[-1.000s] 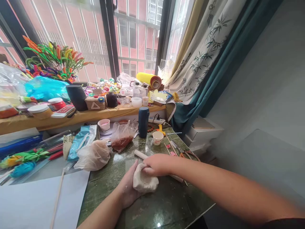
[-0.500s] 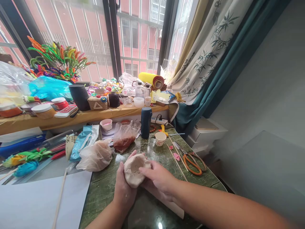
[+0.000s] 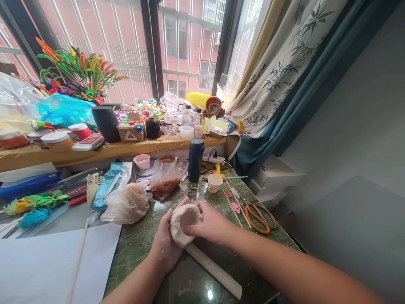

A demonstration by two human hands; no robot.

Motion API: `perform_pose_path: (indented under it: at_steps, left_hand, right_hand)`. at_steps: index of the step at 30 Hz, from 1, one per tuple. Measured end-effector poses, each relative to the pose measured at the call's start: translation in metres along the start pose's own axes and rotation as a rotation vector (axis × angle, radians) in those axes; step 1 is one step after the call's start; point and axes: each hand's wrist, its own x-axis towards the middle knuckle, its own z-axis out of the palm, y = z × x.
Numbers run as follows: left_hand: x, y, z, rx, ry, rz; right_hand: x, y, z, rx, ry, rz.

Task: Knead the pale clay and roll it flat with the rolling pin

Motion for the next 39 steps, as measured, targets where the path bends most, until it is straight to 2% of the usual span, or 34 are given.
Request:
perform_pose_path:
  at_steps: [2,5,10,16,21,28,34,39]
  left_hand:
    - [0.000,0.000,-0.001,0.001,-0.019,-0.043]
    - [-0.001,-0.002,-0.004,0.047,-0.006,-0.105]
    - [-0.003,-0.004,-0.004,0.077,0.072,-0.098]
    - [-0.003,-0.003,0.002,0.054,0.081,-0.078]
    - [-0.001,-0.005,-0.001,0.032,0.076,-0.075]
    - [0.000,-0.005,-0.002,0.036,0.107,-0.089]
    - [-0.002,-0.003,0.000,0.055,0.094,-0.108]
    - [-0.004,-0.003,0.001,0.105,0.117,-0.141]
  right_hand:
    - [0.004,-0.011,-0.013,-0.189,-0.026,-0.064]
    - [0.010,-0.027,-0.024,-0.435,-0.161,-0.097]
    - [0.020,-0.036,-0.018,-0.649,-0.195,-0.086]
    - [0.026,-0.034,-0.014,-0.659,-0.172,-0.113]
    - [0.022,-0.042,-0.022,-0.615,-0.262,-0.066]
    - [0.021,-0.041,-0.014,-0.643,-0.184,-0.087]
    - [0.019,-0.043,-0.027,-0.620,-0.308,-0.105]
    - [0.017,-0.048,-0.030,-0.701,-0.292,-0.076]
